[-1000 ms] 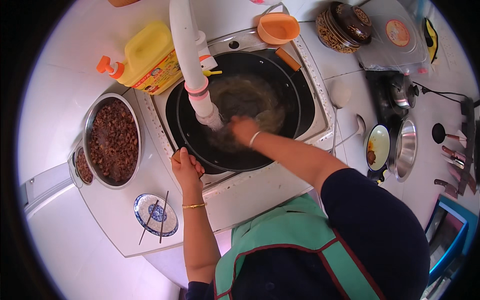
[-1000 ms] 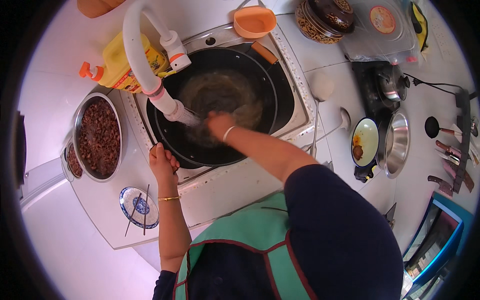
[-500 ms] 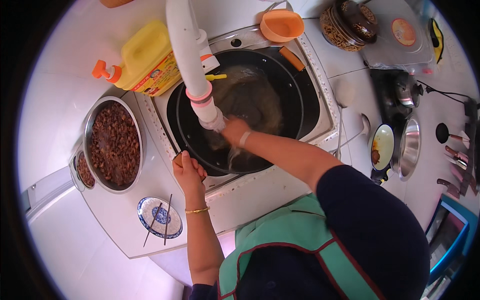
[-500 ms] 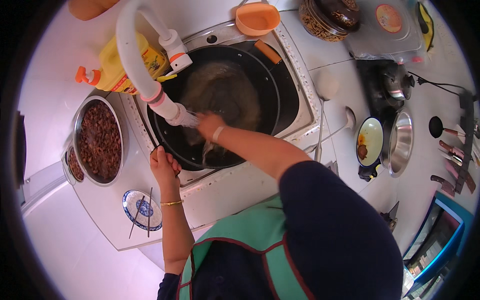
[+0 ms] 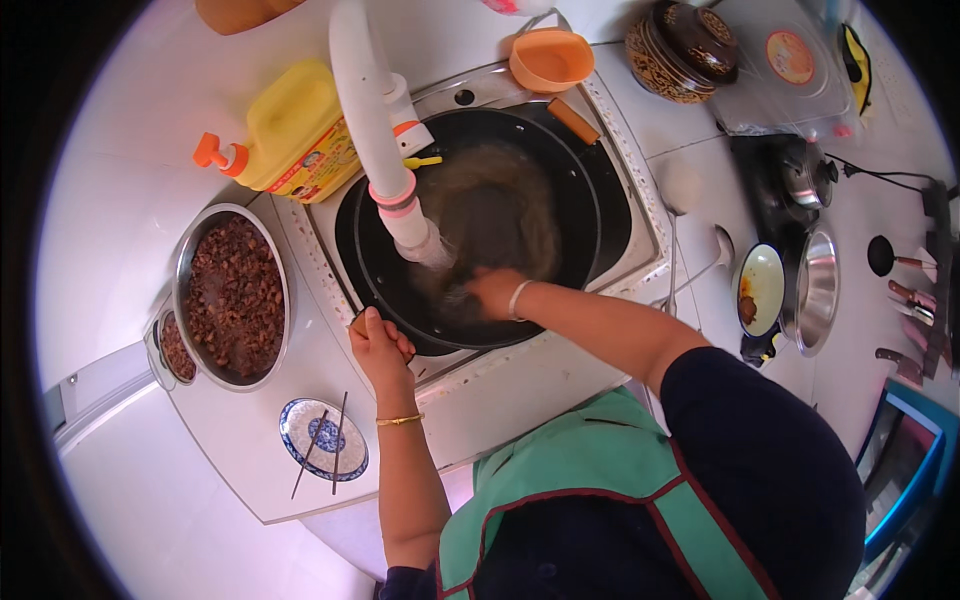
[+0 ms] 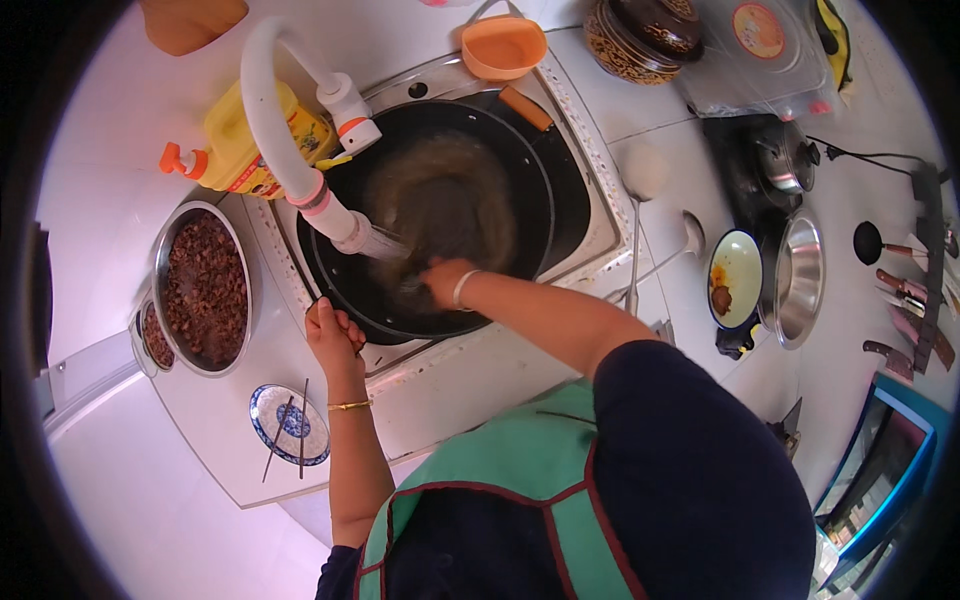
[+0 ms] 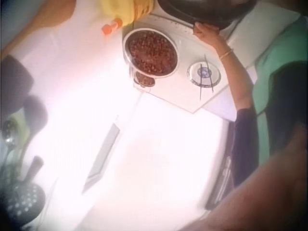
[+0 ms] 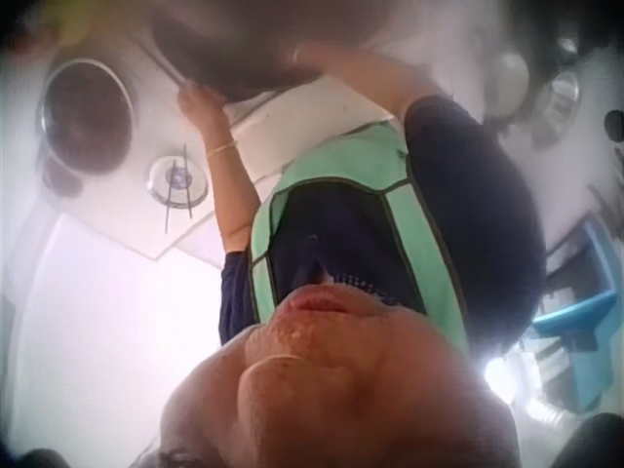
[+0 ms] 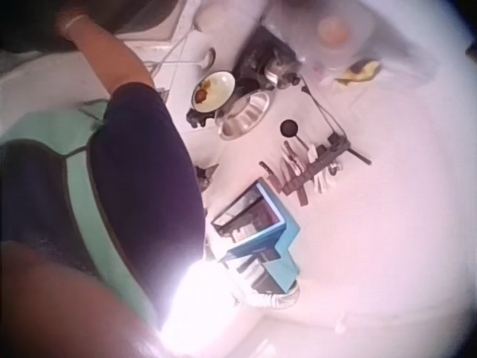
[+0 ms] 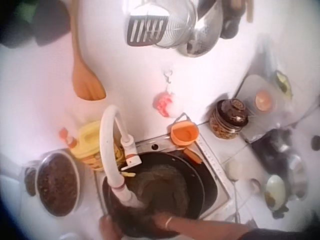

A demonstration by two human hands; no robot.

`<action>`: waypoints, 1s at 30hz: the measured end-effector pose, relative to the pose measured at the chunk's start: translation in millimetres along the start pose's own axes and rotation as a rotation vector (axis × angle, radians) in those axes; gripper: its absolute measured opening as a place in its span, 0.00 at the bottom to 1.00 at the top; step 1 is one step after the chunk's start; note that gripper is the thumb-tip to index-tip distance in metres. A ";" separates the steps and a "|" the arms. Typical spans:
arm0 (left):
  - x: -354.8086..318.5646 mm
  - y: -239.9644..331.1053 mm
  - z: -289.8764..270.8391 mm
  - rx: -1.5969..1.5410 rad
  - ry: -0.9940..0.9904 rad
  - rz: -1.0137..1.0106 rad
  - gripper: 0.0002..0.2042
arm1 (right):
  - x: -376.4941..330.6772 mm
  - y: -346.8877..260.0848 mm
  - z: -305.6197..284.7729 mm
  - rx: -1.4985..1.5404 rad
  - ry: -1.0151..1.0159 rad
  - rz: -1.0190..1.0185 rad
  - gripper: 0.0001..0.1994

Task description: The person cleans a wok in a sink using a scouring pad and water, then wipes it with a cloth.

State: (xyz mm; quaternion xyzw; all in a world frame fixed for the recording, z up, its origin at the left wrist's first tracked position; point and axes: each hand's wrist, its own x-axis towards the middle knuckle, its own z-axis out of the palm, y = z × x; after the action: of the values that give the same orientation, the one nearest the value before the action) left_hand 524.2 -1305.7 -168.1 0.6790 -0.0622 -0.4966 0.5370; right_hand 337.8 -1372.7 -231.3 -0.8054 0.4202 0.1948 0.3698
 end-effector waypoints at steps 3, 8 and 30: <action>3.0 -1.7 -6.7 0.010 -0.001 -0.017 0.09 | 50.7 -40.3 -15.1 0.494 0.116 -0.178 0.20; 6.7 -4.1 2.1 0.044 -0.031 0.006 0.08 | 165.9 14.7 -67.4 1.285 1.047 0.069 0.15; 15.4 -16.9 -16.2 0.014 -0.025 -0.012 0.11 | -57.4 14.2 -22.1 0.119 -0.151 -0.108 0.23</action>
State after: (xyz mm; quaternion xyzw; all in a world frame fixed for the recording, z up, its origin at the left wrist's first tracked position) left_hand 536.3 -1297.4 -192.0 0.6769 -0.0683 -0.5077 0.5285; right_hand 293.5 -1364.2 -187.2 -0.7866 0.3577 0.2096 0.4576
